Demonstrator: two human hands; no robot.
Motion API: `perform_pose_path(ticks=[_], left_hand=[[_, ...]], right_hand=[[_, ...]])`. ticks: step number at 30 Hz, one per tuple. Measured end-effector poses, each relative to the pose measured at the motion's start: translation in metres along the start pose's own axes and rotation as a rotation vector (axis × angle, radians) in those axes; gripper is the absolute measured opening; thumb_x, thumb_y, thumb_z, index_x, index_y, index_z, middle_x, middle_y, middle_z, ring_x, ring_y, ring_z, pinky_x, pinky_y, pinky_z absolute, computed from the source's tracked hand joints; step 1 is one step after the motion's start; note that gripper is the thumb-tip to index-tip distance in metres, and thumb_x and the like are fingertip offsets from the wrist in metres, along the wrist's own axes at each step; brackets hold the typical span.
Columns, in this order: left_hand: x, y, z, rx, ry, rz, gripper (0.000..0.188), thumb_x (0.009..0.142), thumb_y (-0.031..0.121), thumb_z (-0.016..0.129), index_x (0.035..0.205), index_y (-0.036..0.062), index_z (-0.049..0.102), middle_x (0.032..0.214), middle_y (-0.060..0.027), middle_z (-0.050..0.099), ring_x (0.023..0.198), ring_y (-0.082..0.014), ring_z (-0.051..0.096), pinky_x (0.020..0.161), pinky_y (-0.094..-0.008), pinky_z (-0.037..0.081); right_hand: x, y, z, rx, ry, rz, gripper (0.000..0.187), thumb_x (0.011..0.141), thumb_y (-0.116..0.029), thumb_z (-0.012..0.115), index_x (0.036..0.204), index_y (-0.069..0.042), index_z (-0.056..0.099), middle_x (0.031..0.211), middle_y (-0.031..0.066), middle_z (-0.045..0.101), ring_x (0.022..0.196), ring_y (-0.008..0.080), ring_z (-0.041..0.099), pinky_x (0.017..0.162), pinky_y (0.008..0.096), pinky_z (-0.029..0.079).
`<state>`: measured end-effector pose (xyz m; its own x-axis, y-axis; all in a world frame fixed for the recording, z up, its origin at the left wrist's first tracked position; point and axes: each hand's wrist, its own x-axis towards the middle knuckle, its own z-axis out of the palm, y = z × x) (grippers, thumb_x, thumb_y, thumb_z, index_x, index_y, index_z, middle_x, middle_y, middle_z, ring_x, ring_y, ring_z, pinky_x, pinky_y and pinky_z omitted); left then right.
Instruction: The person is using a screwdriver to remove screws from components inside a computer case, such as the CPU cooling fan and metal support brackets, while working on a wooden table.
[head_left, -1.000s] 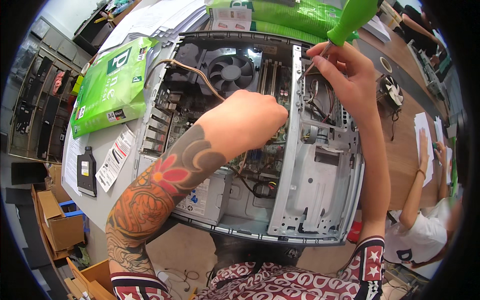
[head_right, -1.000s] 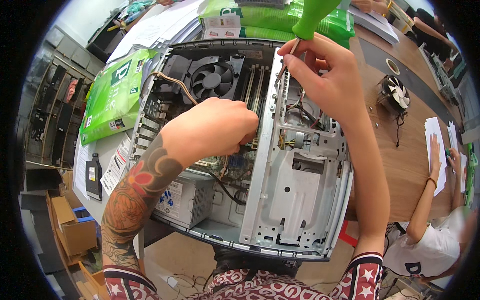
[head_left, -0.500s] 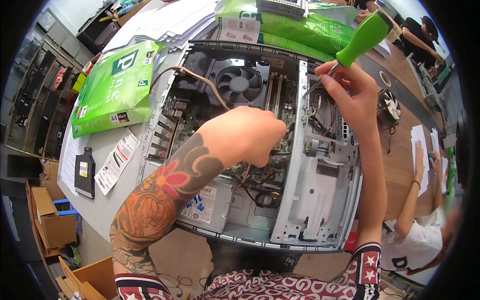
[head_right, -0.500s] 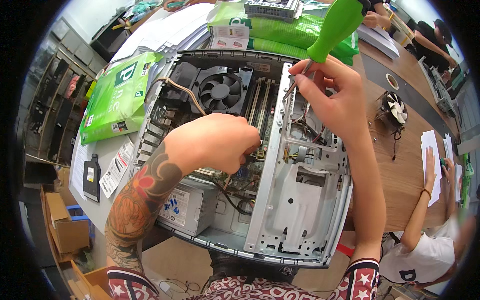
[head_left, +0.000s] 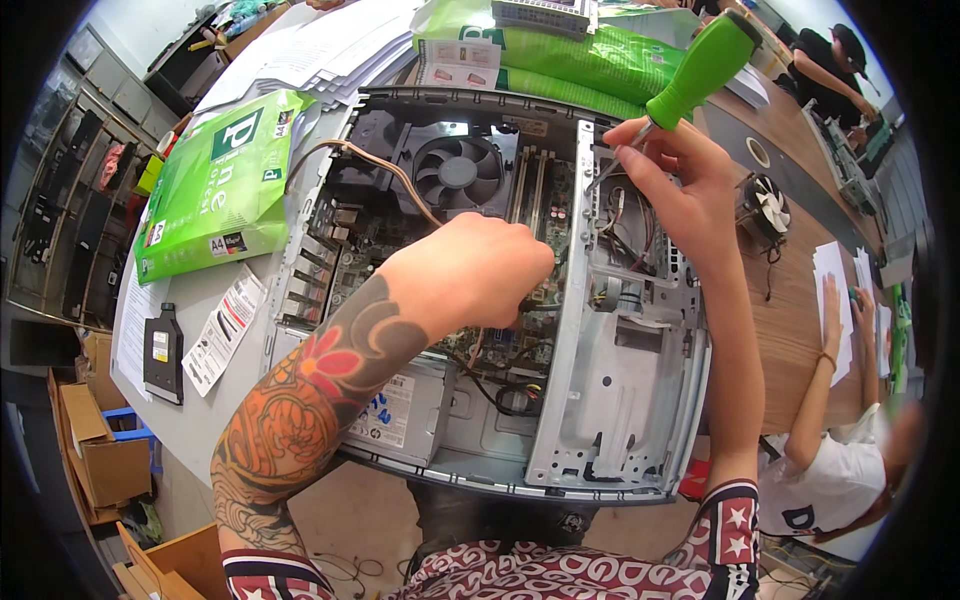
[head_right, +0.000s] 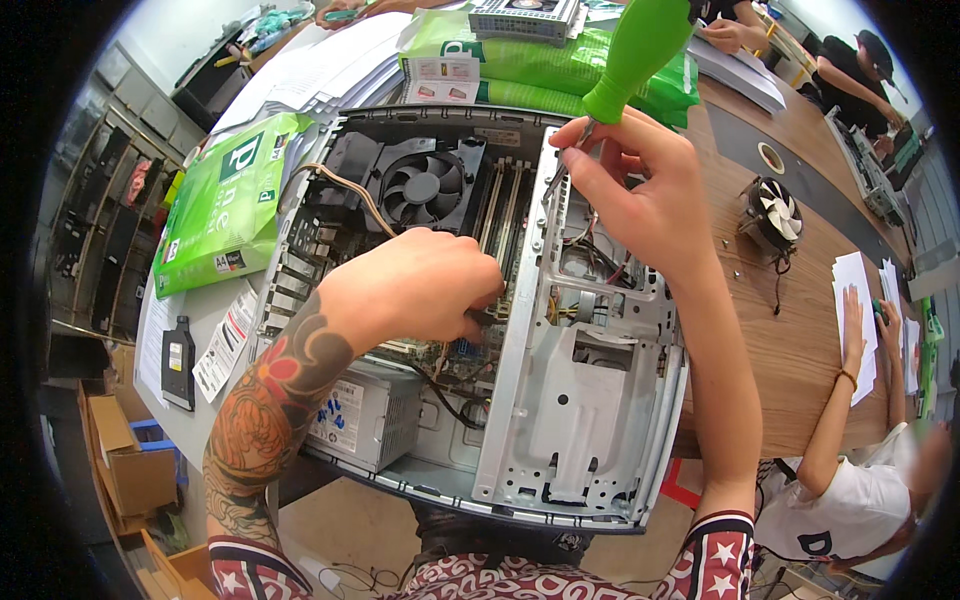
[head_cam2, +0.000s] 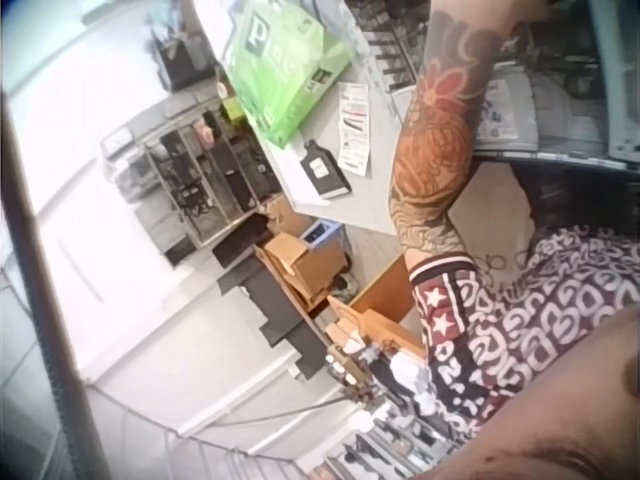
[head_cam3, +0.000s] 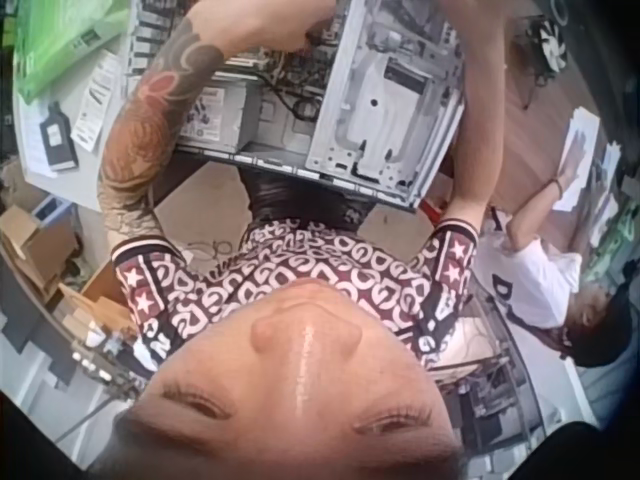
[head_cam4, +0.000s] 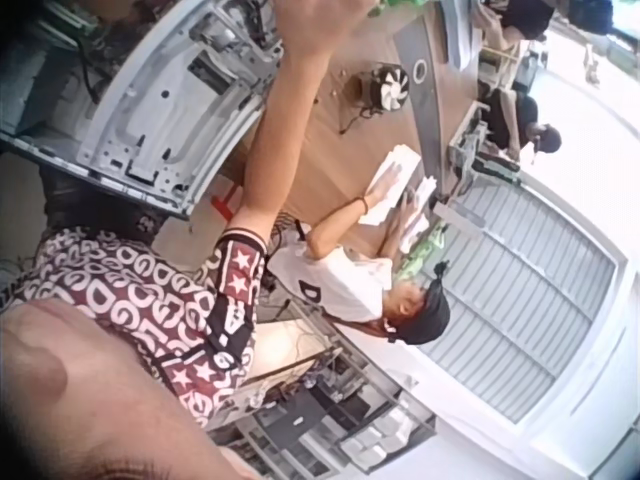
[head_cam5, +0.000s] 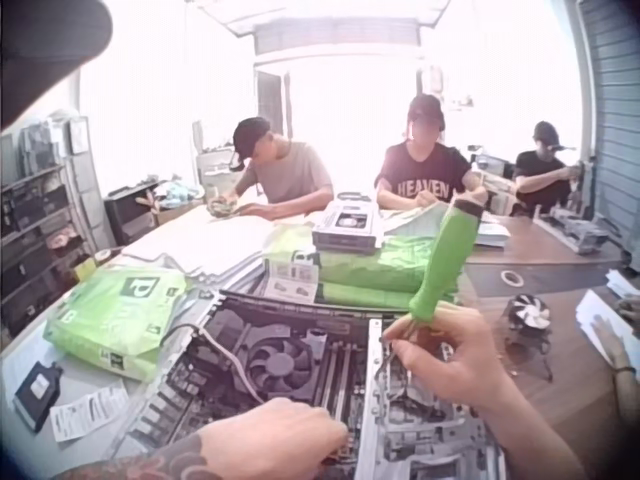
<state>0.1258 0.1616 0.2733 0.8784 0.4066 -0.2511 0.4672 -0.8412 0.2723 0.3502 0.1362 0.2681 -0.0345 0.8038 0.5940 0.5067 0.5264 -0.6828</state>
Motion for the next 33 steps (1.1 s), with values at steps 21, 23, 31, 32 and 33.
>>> perform_pose_path(ticks=[21,23,31,32,33], left_hand=[[-0.0002,0.0058,-0.0055,0.113,-0.015,0.090,0.014,0.064,0.012,0.068,0.073,0.0003,0.068,0.077,-0.0166,0.068,0.075,-0.0376,0.068,0.066,-0.0452,0.054],[-0.0022,0.0057,-0.0058,0.100,-0.012,0.108,0.014,0.064,0.010,0.069,0.073,-0.0002,0.068,0.077,-0.0168,0.068,0.075,-0.0375,0.068,0.066,-0.0447,0.054],[0.0014,0.0012,-0.0028,0.095,0.028,0.109,0.014,0.064,0.011,0.069,0.073,-0.0001,0.068,0.077,-0.0168,0.068,0.075,-0.0379,0.068,0.066,-0.0457,0.054],[0.0021,0.0017,-0.0039,0.097,0.016,0.114,0.014,0.064,0.011,0.069,0.072,-0.0002,0.068,0.077,-0.0168,0.068,0.075,-0.0381,0.068,0.066,-0.0459,0.054],[0.0029,0.0026,-0.0036,0.097,0.017,0.118,0.014,0.064,0.011,0.069,0.072,-0.0002,0.068,0.077,-0.0168,0.068,0.075,-0.0381,0.068,0.066,-0.0459,0.054]], right_hand=[[0.0007,-0.0049,0.0015,0.014,0.006,0.030,0.011,0.086,-0.003,0.065,0.095,-0.001,0.072,0.081,-0.0023,0.061,0.064,0.0027,0.050,0.060,0.0210,0.045],[0.0012,-0.0043,0.0029,0.024,0.011,0.020,0.011,0.086,-0.003,0.065,0.095,-0.001,0.072,0.081,-0.0023,0.061,0.063,0.0027,0.049,0.060,0.0208,0.045],[0.0003,-0.0009,-0.0001,0.016,0.010,0.021,0.012,0.085,-0.003,0.065,0.095,-0.001,0.072,0.081,-0.0025,0.060,0.063,0.0030,0.048,0.060,0.0202,0.044],[-0.0004,-0.0004,-0.0006,0.018,0.013,0.026,0.012,0.085,-0.002,0.065,0.094,0.000,0.071,0.081,-0.0024,0.060,0.062,0.0030,0.048,0.059,0.0202,0.043],[-0.0010,-0.0003,-0.0013,0.019,0.017,0.031,0.012,0.085,-0.002,0.065,0.094,0.000,0.071,0.081,-0.0024,0.060,0.062,0.0030,0.048,0.059,0.0202,0.043]])
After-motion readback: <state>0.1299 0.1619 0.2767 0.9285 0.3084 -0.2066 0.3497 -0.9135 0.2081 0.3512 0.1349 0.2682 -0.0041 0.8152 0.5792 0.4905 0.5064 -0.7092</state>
